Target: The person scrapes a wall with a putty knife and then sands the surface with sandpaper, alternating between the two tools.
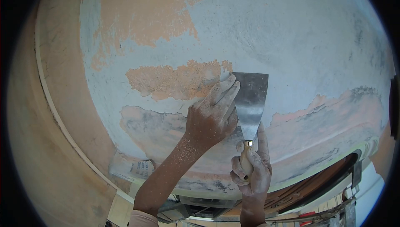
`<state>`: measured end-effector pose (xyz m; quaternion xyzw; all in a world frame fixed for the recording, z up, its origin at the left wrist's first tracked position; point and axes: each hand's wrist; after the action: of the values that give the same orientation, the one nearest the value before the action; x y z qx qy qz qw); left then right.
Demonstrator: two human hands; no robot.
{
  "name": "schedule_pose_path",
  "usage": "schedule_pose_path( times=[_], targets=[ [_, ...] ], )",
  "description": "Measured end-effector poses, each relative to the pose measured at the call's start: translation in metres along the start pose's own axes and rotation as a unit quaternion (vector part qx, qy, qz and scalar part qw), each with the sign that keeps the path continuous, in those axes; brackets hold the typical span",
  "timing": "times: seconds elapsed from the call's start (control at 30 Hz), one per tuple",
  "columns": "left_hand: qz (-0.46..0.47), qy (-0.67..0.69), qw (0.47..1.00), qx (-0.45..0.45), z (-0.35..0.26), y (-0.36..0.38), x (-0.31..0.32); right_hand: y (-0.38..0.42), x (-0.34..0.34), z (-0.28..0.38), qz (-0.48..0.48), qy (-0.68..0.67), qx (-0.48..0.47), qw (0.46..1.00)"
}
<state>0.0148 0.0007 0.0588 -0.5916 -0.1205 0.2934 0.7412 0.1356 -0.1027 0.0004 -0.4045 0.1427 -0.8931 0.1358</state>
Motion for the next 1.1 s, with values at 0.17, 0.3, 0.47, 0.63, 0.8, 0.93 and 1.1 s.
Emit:
schedule_pose_path(
  times=[0.17,0.3,0.47,0.63,0.8,0.93,1.1],
  targets=[
    [0.011,0.004,1.000,-0.018,-0.006,0.000,0.002,0.002,-0.001,0.004,0.007,-0.023,0.007,1.000],
    [0.003,-0.018,1.000,-0.011,-0.006,-0.009,0.000,0.000,0.000,0.004,0.000,-0.008,0.002,1.000],
    [0.006,-0.011,1.000,-0.021,-0.008,-0.005,0.001,0.002,-0.008,0.005,0.030,-0.029,0.005,0.999],
    [0.015,-0.014,0.999,-0.031,-0.011,-0.005,-0.001,0.004,-0.006,0.009,0.027,-0.017,0.013,0.999],
    [0.006,-0.019,0.999,-0.034,-0.008,-0.009,-0.002,-0.002,-0.002,0.010,0.011,0.006,0.011,1.000],
    [0.015,-0.017,0.999,-0.028,-0.011,0.001,0.001,0.001,-0.015,0.011,0.036,-0.003,0.021,0.999],
    [-0.004,0.001,0.999,-0.044,-0.010,-0.006,-0.002,0.002,-0.004,0.012,-0.007,0.020,0.015,1.000]
  ],
)
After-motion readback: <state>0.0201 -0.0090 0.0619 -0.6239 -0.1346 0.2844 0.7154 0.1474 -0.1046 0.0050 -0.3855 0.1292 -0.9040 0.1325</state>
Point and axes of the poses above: each hand's wrist, its own y-axis away from the middle knuckle, its own x-axis out of the palm, z = x × y, and after that the axes turned 9 degrees about x, right-handed
